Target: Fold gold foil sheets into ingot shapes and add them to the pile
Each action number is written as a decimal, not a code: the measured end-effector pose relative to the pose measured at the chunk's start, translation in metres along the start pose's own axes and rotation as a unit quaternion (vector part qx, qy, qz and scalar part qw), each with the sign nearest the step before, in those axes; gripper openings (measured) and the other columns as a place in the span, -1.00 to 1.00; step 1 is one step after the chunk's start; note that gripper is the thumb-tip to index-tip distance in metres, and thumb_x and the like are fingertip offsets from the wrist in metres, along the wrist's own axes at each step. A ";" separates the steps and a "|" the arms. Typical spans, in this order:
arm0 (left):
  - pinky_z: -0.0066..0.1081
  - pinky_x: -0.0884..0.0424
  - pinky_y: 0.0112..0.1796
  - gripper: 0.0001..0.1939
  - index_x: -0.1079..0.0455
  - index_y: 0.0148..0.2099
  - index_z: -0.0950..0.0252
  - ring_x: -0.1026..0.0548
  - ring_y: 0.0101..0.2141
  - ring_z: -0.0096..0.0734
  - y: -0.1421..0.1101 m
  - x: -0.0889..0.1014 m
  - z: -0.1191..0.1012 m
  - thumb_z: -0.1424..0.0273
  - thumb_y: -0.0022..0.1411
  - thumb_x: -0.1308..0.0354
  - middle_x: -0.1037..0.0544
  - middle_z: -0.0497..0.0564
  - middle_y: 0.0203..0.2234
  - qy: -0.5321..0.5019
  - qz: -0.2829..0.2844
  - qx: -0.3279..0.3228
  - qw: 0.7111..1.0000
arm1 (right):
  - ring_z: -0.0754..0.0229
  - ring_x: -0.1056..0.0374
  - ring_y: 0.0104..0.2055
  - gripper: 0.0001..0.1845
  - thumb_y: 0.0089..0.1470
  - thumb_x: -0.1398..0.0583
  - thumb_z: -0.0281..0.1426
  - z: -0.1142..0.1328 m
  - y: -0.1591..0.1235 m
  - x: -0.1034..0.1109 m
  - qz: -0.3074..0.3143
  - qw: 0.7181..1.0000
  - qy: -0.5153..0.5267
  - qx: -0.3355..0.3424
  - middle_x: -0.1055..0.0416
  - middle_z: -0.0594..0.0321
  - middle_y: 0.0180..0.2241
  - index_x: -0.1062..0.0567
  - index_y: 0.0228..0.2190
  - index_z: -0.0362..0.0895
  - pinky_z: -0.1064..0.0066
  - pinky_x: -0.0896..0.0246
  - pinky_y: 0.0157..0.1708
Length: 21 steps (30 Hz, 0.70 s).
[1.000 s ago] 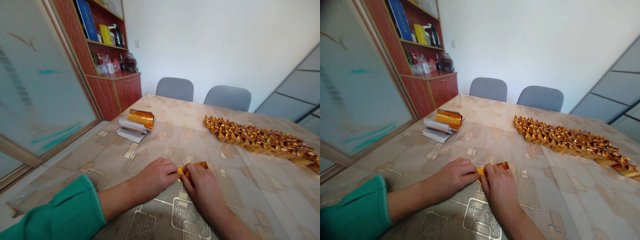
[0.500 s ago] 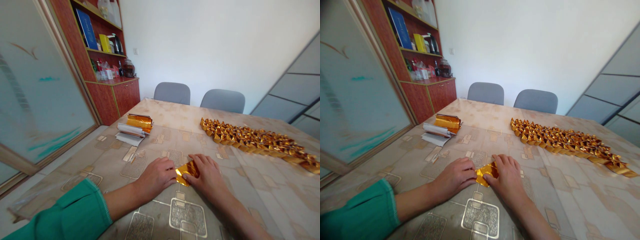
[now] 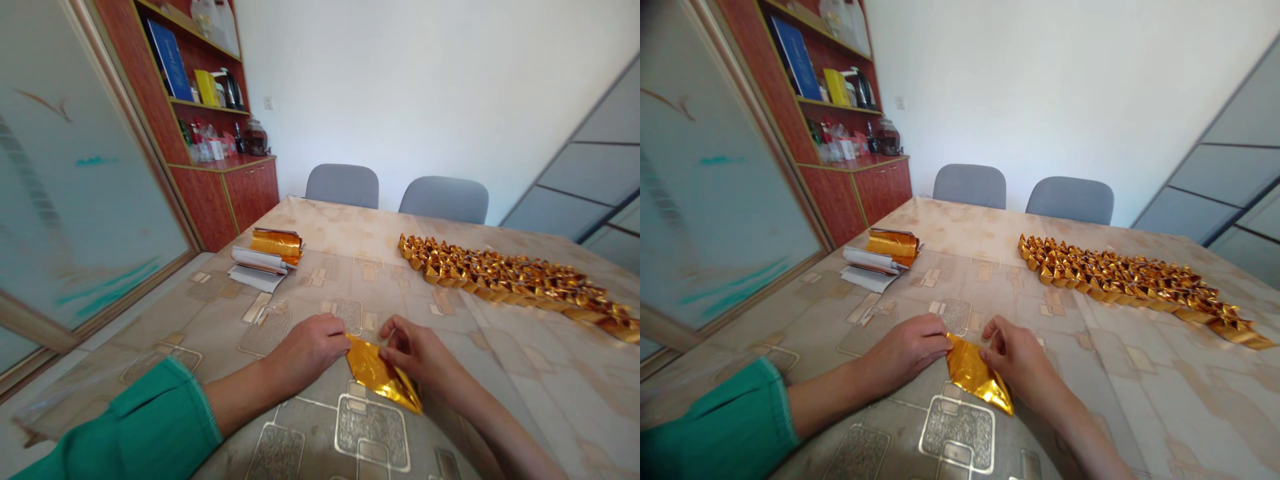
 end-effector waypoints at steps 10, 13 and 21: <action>-0.29 -0.30 -0.13 -0.82 -0.46 -0.06 0.26 -0.45 -0.20 -0.27 0.004 -0.007 0.006 0.30 0.37 -0.14 -0.60 0.01 -0.19 -0.042 0.024 -0.036 0.998 | 0.20 -0.38 -0.14 -0.62 0.22 -0.06 -0.63 0.066 -0.016 -0.015 0.071 0.984 0.005 0.163 -0.48 0.28 -0.22 -0.53 -0.13 0.01 0.37 -0.30 -0.12; -0.28 -0.30 -0.08 -0.84 -0.44 -0.07 0.27 -0.45 -0.17 -0.28 0.007 -0.008 0.008 0.32 0.37 -0.14 -0.59 0.00 -0.21 -0.063 0.033 -0.033 0.997 | 0.18 -0.33 -0.04 -0.58 0.21 -0.07 -0.65 0.074 -0.017 -0.012 0.058 0.979 -0.020 0.195 -0.44 0.25 -0.10 -0.49 -0.05 0.03 0.32 -0.29 -0.04; -0.28 -0.30 -0.03 -0.90 -0.45 -0.18 0.27 -0.44 -0.14 -0.30 0.012 -0.003 0.014 0.36 0.36 -0.16 -0.60 -0.01 -0.20 -0.066 0.014 -0.052 0.996 | 0.16 -0.29 0.11 -0.61 0.10 -0.11 -0.68 0.086 -0.027 -0.015 0.108 0.967 -0.040 0.227 -0.42 0.24 0.01 -0.53 -0.18 -0.01 0.26 -0.24 0.11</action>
Point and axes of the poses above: each hand's wrist, its own y-axis towards the middle knuckle, its own x-axis out of the back of the hand, z = x × y, the point moved 9 cm from there along y, towards the middle knuckle
